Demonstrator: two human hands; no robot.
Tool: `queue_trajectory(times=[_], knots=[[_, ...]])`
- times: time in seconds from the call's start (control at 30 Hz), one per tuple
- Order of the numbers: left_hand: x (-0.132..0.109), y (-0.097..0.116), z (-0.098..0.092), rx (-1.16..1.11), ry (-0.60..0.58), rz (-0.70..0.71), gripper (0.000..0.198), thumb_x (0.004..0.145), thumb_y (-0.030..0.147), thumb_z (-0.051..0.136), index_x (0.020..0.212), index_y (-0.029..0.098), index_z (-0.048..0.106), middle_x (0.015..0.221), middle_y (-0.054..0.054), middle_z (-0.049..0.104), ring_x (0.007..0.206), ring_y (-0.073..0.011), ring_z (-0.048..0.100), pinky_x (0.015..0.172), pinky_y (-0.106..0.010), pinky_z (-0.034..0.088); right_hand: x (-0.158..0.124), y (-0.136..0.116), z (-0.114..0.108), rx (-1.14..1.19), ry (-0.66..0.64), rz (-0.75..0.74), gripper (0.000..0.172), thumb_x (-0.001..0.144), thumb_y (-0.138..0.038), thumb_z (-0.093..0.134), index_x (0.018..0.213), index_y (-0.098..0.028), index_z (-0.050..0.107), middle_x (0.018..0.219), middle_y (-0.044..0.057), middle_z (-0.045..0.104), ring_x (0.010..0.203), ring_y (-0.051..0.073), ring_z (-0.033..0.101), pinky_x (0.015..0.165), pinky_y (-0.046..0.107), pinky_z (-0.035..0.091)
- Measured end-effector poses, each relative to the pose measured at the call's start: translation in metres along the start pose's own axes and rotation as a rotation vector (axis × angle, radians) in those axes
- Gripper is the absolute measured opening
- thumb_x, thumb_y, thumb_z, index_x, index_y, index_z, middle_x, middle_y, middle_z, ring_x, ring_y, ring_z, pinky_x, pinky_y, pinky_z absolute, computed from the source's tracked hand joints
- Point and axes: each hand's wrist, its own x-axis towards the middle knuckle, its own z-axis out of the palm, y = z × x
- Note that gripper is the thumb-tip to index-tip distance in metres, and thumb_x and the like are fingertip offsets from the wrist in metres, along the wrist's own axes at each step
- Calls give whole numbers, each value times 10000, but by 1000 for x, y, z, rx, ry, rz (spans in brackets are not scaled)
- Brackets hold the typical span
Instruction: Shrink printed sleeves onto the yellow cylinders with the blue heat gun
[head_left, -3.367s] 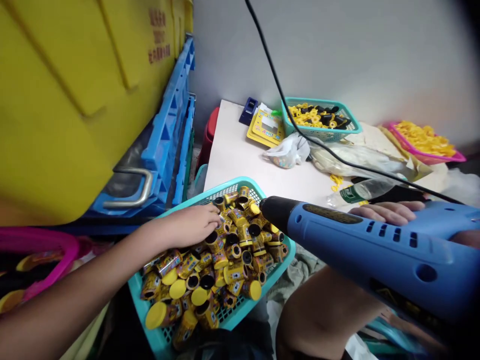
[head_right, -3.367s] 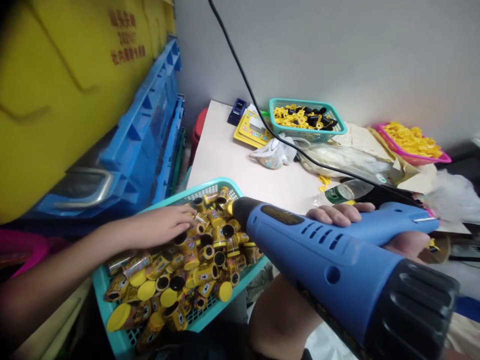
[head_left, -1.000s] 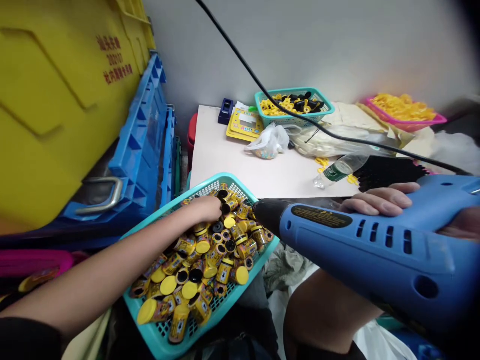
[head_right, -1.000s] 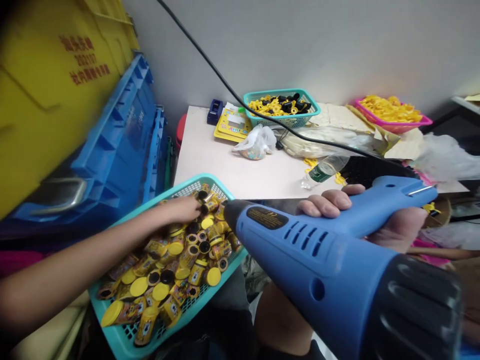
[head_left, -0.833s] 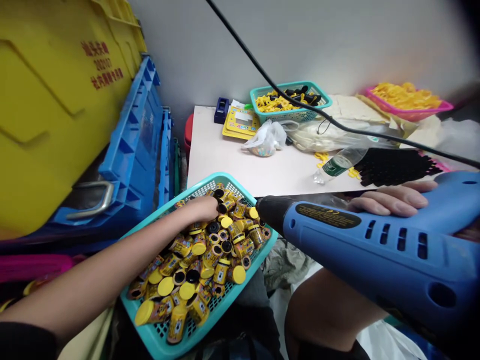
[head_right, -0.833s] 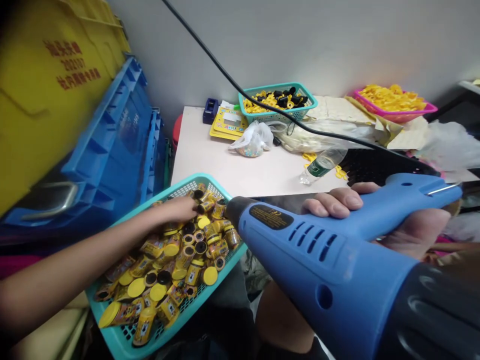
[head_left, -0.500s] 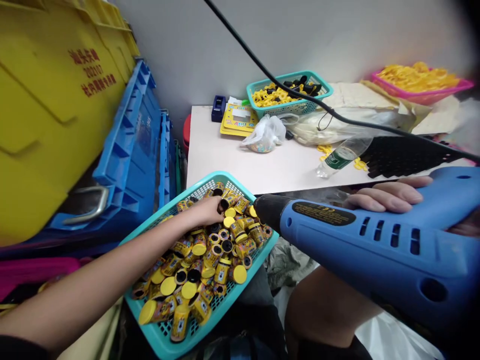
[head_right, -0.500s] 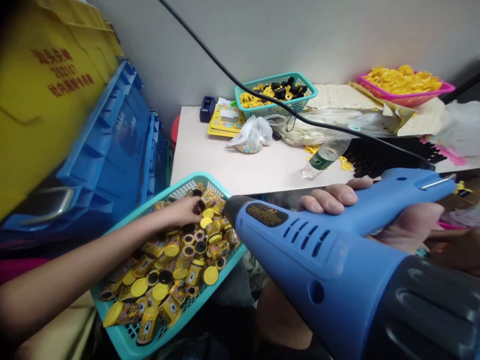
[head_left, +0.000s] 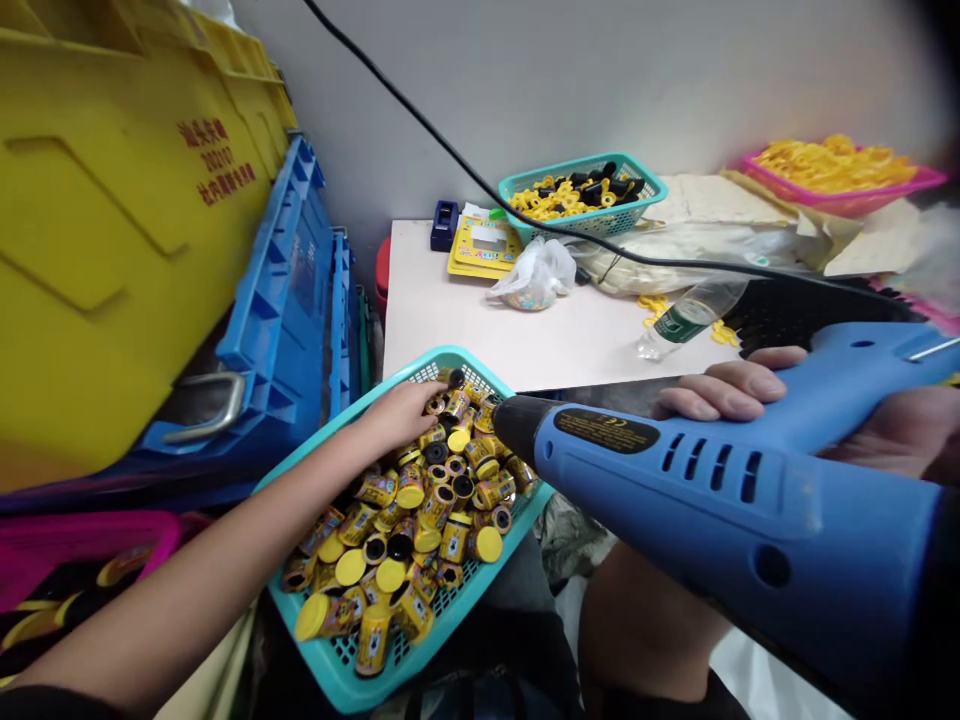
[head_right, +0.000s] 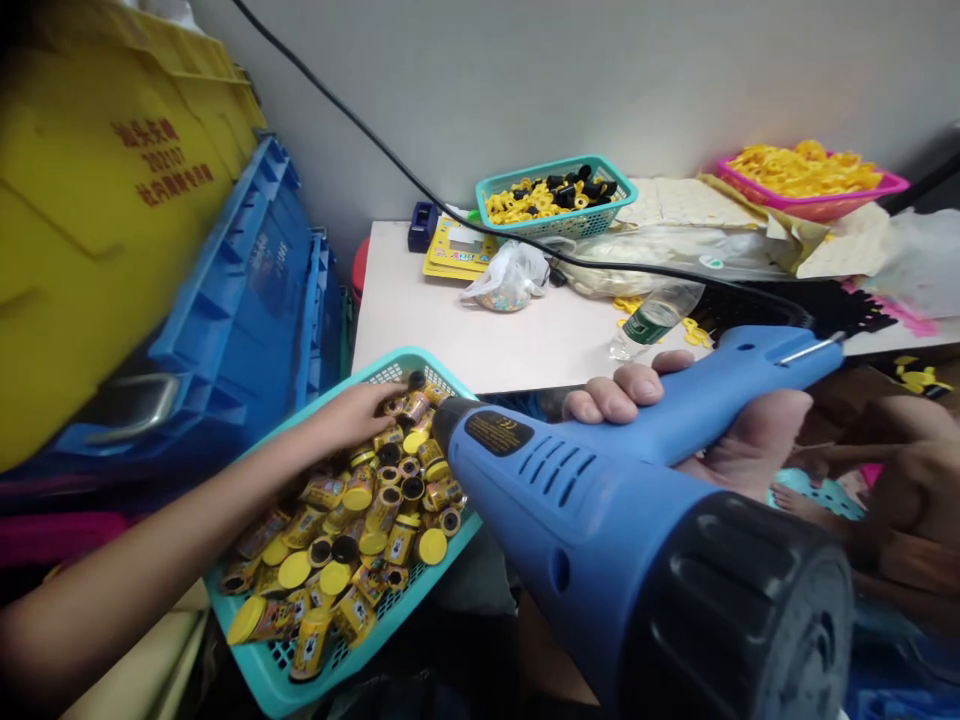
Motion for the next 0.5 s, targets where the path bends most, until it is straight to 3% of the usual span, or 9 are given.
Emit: queue_trajectory(times=[0.13, 0.27, 0.43, 0.5], knots=[[-23, -4, -17, -77, 90, -9, 685, 778, 141, 538, 1448, 154, 393, 1430, -98, 523, 1278, -237, 522, 1060, -335, 415, -3, 12, 12, 63, -173, 31, 484, 579, -541, 789, 832, -179, 590, 618, -56, 504, 519, 68, 495, 500, 238, 484], [-70, -11, -32, -195, 203, -114, 607, 834, 286, 507, 1423, 164, 429, 1318, -95, 619, 1168, -249, 601, 1021, -394, 458, -3, 27, 25, 62, -221, 56, 508, 523, -537, 823, 777, -162, 591, 611, -56, 522, 528, 72, 519, 512, 238, 493], [-133, -28, -14, -466, 314, -211, 564, 850, 518, 484, 1303, 190, 561, 1176, -85, 702, 1039, -261, 667, 928, -401, 530, -10, 42, 46, 77, -164, 71, 500, 560, -526, 803, 818, -163, 576, 622, -63, 523, 539, 59, 520, 543, 217, 488], [-153, -34, -3, -516, 360, -252, 556, 842, 560, 490, 1258, 208, 600, 1156, -82, 712, 1008, -271, 679, 893, -395, 549, -12, 46, 50, 47, -154, 74, 521, 485, -493, 834, 793, -163, 575, 580, -70, 496, 489, 60, 489, 486, 214, 462]])
